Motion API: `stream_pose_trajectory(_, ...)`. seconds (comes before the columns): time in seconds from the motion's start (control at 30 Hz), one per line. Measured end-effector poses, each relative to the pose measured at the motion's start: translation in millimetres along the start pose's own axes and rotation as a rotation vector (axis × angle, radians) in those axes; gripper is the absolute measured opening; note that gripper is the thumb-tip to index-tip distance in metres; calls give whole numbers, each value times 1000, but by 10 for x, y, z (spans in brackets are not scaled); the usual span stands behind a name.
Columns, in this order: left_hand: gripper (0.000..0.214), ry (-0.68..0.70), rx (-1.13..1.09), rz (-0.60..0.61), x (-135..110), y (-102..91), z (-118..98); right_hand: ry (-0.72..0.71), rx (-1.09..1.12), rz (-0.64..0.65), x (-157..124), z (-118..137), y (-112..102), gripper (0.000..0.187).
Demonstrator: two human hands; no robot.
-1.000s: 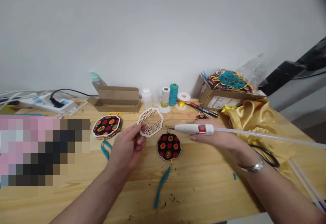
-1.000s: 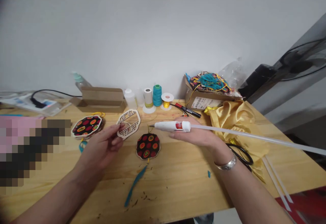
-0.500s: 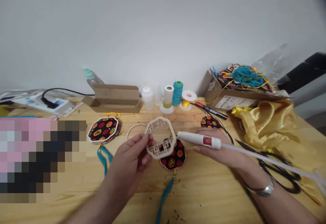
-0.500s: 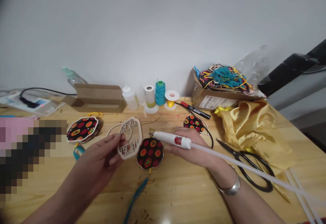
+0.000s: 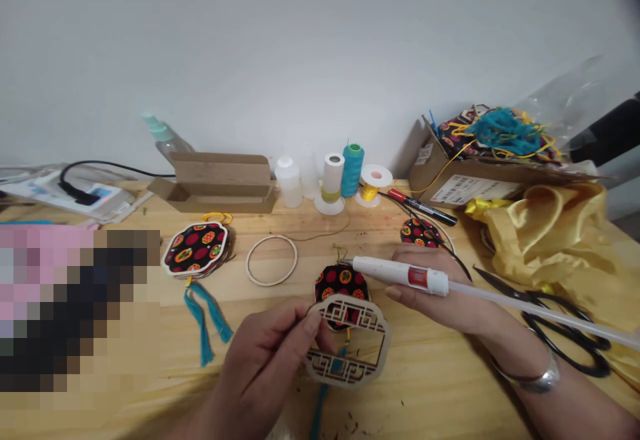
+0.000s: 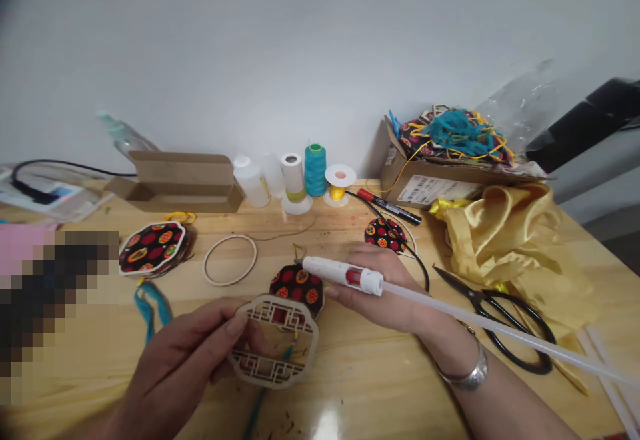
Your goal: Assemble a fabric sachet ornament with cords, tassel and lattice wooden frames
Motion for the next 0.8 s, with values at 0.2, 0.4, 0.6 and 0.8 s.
stream_pose_trajectory(0.2, 26, -247, -60, 257, -93, 232, 122, -20, -44, 14, -21, -28, 55, 30)
stream_pose_trajectory(0.4, 23, -360, -75, 394, -222, 397, 138, -27, -85, 35, -27, -36, 93, 31)
stream_pose_trajectory(0.6, 24, -276, 24, 467, -266, 385, 131, -18, -89, 30, -19, -53, 107, 32)
stream_pose_trajectory(0.8, 24, -254, 40, 480, -270, 386, 137, -14, -144, 55, -16, -56, 147, 32)
Point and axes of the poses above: each hand's wrist, its own x-axis towards the middle knuckle, its own y-axis out of the palm, z = x × y, the point moved 9 cm from there along x, towards the middle knuckle, and after that the axes turned 13 degrees about -z, right-handed, at the moved point
